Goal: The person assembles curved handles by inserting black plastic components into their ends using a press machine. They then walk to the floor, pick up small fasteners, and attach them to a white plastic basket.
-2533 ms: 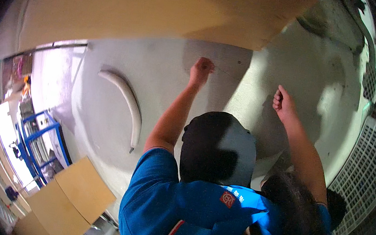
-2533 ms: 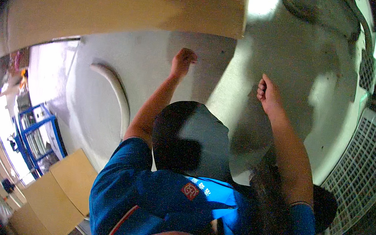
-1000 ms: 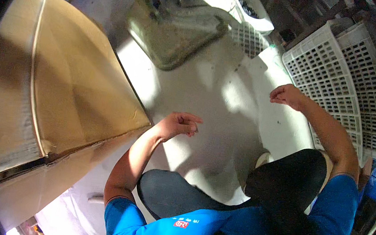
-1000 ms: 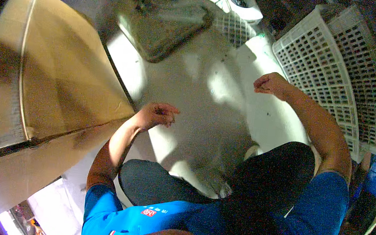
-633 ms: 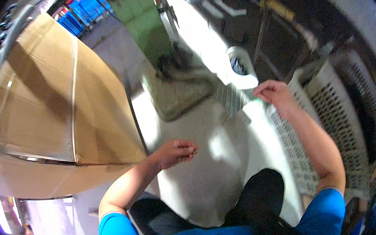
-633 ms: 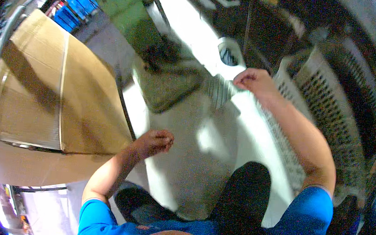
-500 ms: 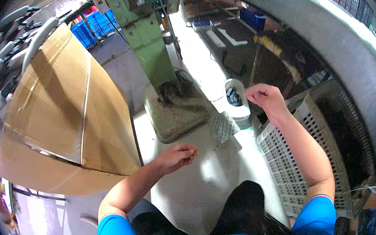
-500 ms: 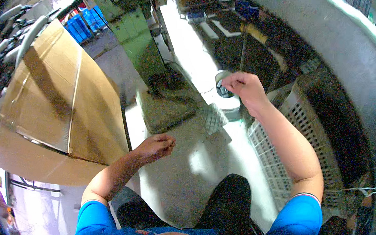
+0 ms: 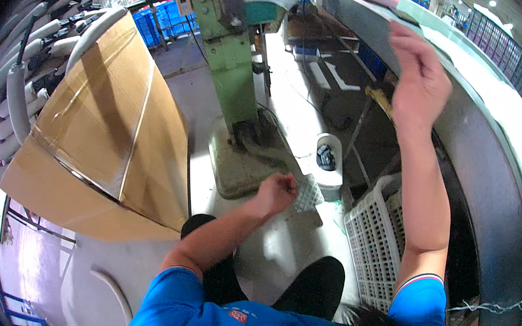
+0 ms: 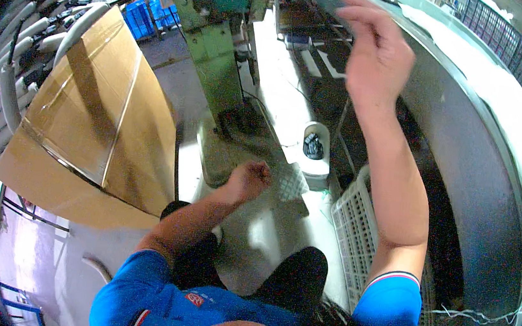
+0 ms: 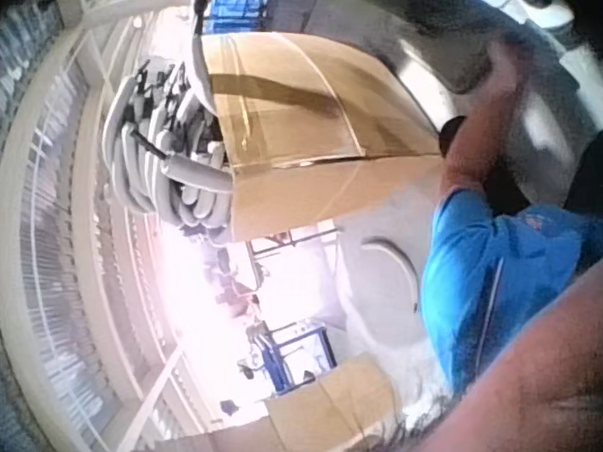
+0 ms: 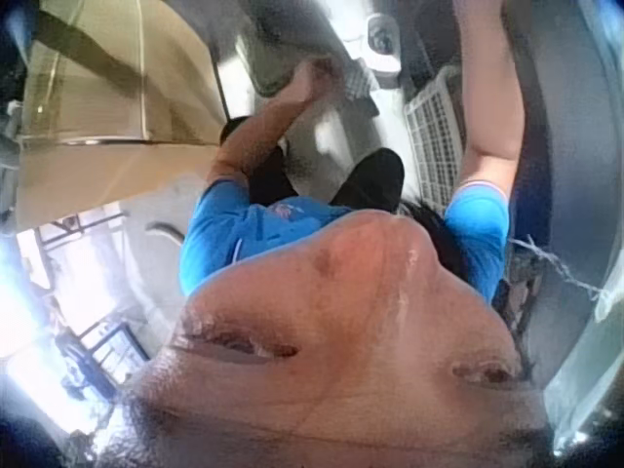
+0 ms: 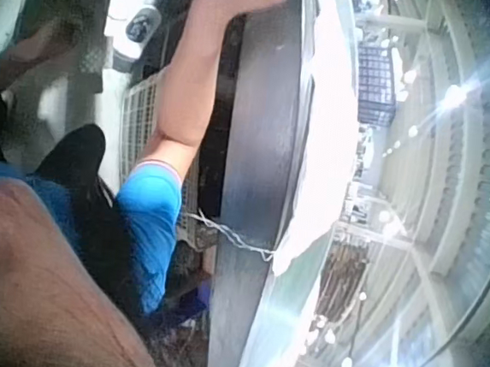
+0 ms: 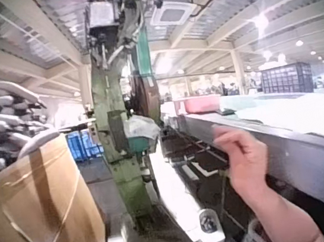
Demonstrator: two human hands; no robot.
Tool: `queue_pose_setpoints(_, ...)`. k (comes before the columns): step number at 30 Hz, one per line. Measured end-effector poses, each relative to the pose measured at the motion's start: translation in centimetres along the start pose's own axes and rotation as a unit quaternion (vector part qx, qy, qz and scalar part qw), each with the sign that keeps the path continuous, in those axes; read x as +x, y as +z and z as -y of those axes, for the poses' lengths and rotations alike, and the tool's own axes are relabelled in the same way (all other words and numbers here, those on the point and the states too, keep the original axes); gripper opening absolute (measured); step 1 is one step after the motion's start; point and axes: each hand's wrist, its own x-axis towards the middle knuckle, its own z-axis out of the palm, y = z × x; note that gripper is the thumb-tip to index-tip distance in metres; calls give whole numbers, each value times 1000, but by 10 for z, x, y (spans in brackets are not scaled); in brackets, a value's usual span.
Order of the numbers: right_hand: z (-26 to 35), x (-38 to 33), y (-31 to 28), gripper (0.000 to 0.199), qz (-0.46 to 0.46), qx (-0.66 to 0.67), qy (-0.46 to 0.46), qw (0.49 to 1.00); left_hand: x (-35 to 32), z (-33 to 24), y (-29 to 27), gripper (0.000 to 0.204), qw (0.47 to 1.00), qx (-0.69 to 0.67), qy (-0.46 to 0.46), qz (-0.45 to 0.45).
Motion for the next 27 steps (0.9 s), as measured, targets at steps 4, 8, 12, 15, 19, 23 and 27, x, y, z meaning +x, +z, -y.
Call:
queue_pose_setpoints(4, 21, 29, 16, 17, -59, -75, -153, 984, 25, -2, -27, 17, 996, -37, -71, -50)
queue_pose_setpoints(8, 9, 78, 42, 22, -120, -79, -314, 938, 37, -33, -38, 19, 996, 5, -90, -22)
queue_pose_setpoints(12, -74, 167, 75, 11, -164, -113, -196, 960, 32, -66, -30, 15, 994, -60, -69, 57)
queue_pose_setpoints(15, -178, 281, 79, 24, -84, -210, -144, 963, 52, -62, -12, 15, 990, -81, -103, 56)
queue_pose_setpoints(19, -200, 278, 114, 35, -172, -105, -55, 978, 63, -82, -23, 17, 997, -50, -51, 26)
queue_pose_setpoints(23, -180, 203, 135, 30, -146, -112, -50, 982, 77, -90, -38, 19, 988, -28, -104, 107)
queue_pose_setpoints(27, -122, 71, 126, 26, -139, 52, 127, 981, 101, -77, -50, 16, 974, -7, -146, 170)
